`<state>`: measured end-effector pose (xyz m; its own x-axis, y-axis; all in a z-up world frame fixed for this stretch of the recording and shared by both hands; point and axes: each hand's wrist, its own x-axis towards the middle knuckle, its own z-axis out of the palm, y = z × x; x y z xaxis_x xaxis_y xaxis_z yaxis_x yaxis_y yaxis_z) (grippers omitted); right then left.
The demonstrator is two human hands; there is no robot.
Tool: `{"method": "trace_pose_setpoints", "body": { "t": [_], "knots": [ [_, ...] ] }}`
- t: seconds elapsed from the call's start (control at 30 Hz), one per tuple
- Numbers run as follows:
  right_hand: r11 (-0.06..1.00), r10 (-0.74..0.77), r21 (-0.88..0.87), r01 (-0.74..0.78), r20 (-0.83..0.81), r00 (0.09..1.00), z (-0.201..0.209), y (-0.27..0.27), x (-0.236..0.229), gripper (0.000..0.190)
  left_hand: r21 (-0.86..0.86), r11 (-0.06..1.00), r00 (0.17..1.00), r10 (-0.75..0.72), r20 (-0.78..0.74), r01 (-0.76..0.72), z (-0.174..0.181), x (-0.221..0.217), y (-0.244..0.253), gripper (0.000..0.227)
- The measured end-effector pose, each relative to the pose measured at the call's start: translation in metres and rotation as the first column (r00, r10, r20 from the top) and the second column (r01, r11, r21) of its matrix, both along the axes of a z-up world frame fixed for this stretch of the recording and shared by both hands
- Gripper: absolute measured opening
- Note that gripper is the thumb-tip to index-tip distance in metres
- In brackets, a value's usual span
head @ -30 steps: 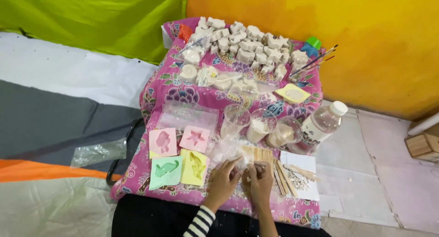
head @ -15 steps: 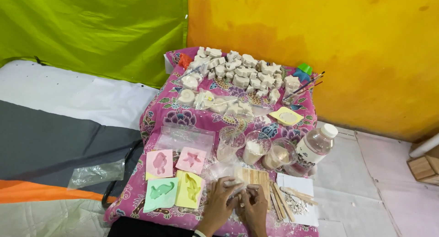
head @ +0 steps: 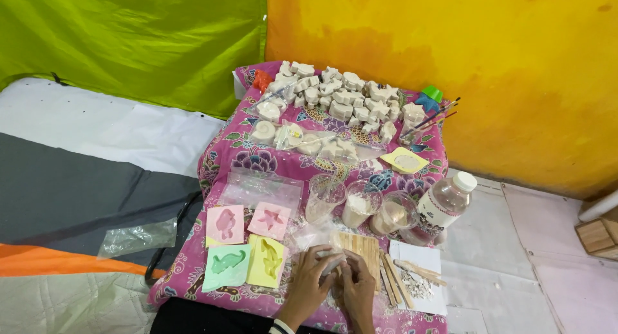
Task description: The person prepares clay sculptures by hand and with a small wooden stick, smoothing the surface of a shell-shaped object and organizing a group of star-shaped and shell-shaped figures on a table.
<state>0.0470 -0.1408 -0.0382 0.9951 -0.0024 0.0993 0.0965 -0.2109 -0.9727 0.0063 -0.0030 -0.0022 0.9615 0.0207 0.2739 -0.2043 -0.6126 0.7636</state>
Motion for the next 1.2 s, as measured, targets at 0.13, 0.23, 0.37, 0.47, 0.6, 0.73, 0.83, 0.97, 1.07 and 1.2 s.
{"method": "trace_pose_setpoints", "body": {
  "t": [0.13, 0.23, 0.37, 0.47, 0.6, 0.73, 0.83, 0.97, 1.07, 1.2],
  "knots": [
    [0.997, -0.048, 0.057, 0.046, 0.024, 0.999, 0.011, 0.001, -0.011, 0.03, -0.099, 0.992, 0.997, 0.07, -0.04, -0.073, -0.007, -0.004, -0.001, 0.052],
    [0.983, -0.098, 0.142, 0.114, -0.114, 0.989, 0.028, 0.008, -0.011, 0.029, -0.106, 0.979, 0.981, 0.183, 0.058, -0.177, -0.027, 0.008, -0.001, 0.085],
    [0.988, -0.05, 0.137, 0.07, -0.142, 0.989, 0.035, 0.011, -0.014, 0.025, -0.207, 0.957, 0.974, 0.179, -0.137, -0.205, -0.025, 0.009, -0.002, 0.087],
    [0.984, -0.016, 0.171, 0.049, -0.187, 0.982, 0.038, 0.009, -0.016, 0.026, -0.226, 0.949, 0.975, 0.211, -0.072, -0.222, -0.026, 0.006, -0.002, 0.065],
    [0.978, 0.042, 0.207, -0.006, -0.167, 0.985, 0.04, 0.008, -0.019, 0.035, -0.23, 0.953, 0.98, 0.197, -0.024, -0.197, -0.018, 0.002, 0.0, 0.055],
    [0.999, -0.002, 0.032, 0.005, -0.105, 0.994, 0.027, 0.008, -0.013, 0.032, -0.21, 0.956, 0.976, 0.215, 0.025, -0.205, -0.024, 0.004, 0.001, 0.041],
    [0.999, -0.028, -0.019, 0.027, -0.073, 0.997, 0.027, 0.006, -0.013, 0.028, -0.226, 0.947, 0.972, 0.236, 0.002, -0.229, -0.024, 0.005, 0.0, 0.03],
    [0.995, -0.058, -0.087, 0.055, -0.03, 0.998, 0.021, 0.005, -0.012, 0.028, -0.199, 0.947, 0.967, 0.244, -0.071, -0.253, -0.037, 0.011, -0.002, 0.022],
    [0.99, -0.1, -0.111, 0.087, -0.117, 0.988, 0.032, 0.011, -0.014, 0.027, -0.18, 0.952, 0.967, 0.234, -0.098, -0.248, -0.037, 0.011, -0.001, 0.02],
    [0.976, -0.103, -0.194, 0.094, -0.038, 0.994, 0.011, 0.004, -0.005, 0.03, -0.21, 0.95, 0.966, 0.199, -0.167, -0.232, -0.023, 0.007, -0.001, 0.019]
  ]
}}
